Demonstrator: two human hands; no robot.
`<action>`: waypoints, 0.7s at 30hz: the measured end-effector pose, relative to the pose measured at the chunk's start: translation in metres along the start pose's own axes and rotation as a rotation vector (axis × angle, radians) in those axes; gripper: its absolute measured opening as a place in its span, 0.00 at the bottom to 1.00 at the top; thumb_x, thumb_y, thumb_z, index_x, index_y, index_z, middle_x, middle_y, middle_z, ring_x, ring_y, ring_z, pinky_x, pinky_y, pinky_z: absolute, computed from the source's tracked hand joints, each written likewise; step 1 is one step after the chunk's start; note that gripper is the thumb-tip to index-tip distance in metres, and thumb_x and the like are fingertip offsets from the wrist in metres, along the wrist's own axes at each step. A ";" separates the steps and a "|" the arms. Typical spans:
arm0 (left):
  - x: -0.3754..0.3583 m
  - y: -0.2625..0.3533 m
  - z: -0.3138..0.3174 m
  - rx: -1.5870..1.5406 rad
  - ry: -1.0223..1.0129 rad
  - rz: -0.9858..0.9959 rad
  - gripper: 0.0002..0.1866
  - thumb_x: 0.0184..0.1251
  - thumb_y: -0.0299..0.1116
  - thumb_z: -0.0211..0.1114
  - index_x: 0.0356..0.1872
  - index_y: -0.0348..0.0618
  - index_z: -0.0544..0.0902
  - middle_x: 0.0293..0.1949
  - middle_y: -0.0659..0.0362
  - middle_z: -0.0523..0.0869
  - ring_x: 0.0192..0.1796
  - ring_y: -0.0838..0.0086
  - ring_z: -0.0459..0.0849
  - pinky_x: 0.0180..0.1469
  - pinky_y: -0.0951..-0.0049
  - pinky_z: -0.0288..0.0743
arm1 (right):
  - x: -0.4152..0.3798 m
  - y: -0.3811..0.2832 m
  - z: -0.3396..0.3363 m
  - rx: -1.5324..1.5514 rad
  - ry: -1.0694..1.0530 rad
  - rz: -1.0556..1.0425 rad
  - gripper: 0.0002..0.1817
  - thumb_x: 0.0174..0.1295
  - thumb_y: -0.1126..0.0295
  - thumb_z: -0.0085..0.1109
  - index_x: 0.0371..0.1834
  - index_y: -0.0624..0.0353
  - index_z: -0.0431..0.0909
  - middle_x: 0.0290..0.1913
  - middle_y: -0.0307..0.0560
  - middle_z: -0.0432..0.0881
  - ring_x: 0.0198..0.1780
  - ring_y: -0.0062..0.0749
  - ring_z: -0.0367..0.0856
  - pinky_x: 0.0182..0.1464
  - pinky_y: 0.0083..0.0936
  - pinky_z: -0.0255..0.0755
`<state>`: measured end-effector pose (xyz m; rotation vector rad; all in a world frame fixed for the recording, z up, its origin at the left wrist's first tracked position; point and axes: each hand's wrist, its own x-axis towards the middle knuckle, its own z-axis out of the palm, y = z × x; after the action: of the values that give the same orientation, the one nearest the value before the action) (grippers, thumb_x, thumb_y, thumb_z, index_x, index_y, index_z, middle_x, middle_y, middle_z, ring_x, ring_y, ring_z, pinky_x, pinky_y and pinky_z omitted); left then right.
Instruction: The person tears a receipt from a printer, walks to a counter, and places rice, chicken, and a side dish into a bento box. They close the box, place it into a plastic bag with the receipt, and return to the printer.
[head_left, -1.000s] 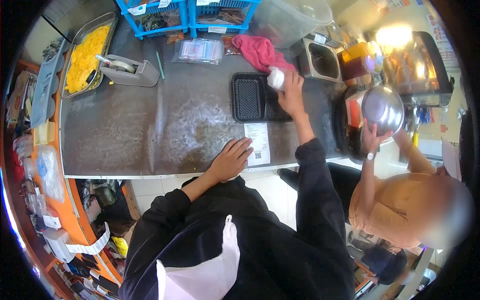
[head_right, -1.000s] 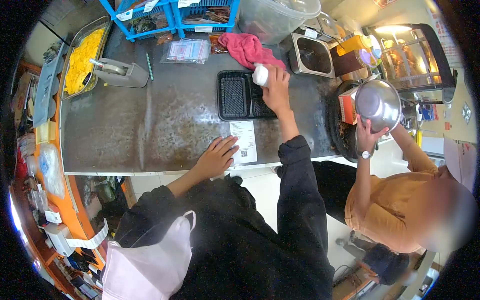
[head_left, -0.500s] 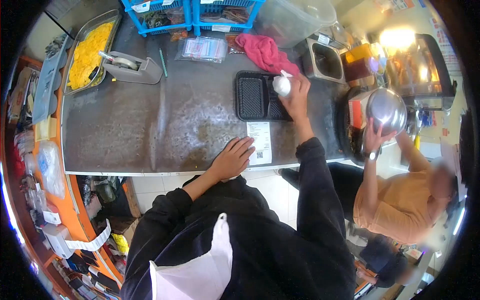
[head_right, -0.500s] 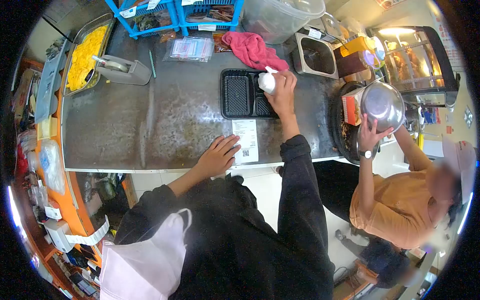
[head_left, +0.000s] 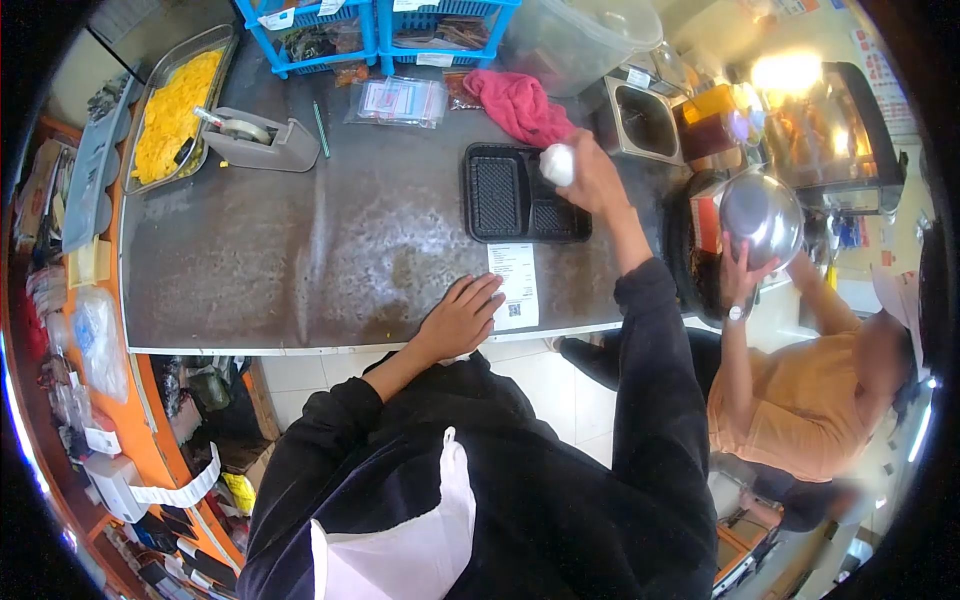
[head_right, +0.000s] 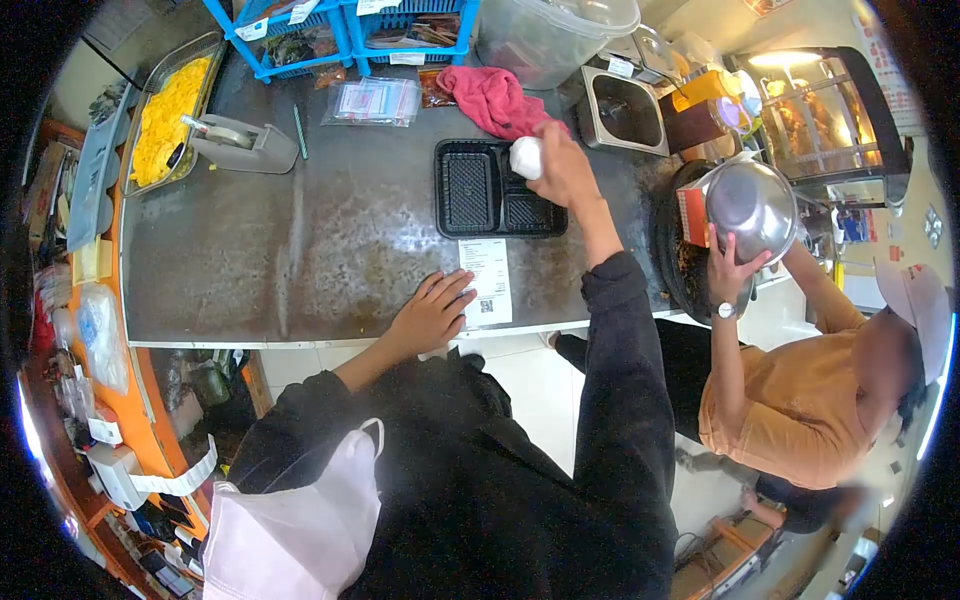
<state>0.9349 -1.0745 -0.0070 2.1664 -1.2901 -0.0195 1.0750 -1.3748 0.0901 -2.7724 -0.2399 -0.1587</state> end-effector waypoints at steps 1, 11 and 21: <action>0.000 0.000 0.001 0.002 0.006 0.002 0.22 0.66 0.37 0.58 0.58 0.37 0.77 0.68 0.48 0.71 0.73 0.59 0.64 0.75 0.54 0.54 | 0.005 0.002 0.001 -0.079 -0.103 -0.008 0.40 0.36 0.73 0.77 0.56 0.57 0.64 0.51 0.55 0.78 0.59 0.53 0.75 0.57 0.44 0.71; -0.001 -0.002 0.000 -0.018 0.024 0.000 0.21 0.66 0.36 0.58 0.58 0.37 0.77 0.68 0.48 0.71 0.73 0.59 0.65 0.74 0.54 0.54 | 0.009 0.022 0.031 -0.251 -0.143 -0.090 0.41 0.37 0.77 0.74 0.59 0.58 0.65 0.60 0.59 0.67 0.62 0.64 0.67 0.63 0.50 0.67; -0.001 -0.002 0.000 -0.015 -0.007 0.000 0.23 0.66 0.36 0.60 0.60 0.39 0.77 0.70 0.50 0.70 0.74 0.61 0.63 0.74 0.53 0.55 | -0.001 0.016 0.021 -0.018 -0.252 0.036 0.41 0.42 0.75 0.70 0.64 0.63 0.64 0.61 0.64 0.66 0.66 0.65 0.64 0.67 0.46 0.65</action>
<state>0.9358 -1.0729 -0.0085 2.1555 -1.2898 -0.0363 1.0786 -1.3821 0.0653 -2.8095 -0.2523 0.2001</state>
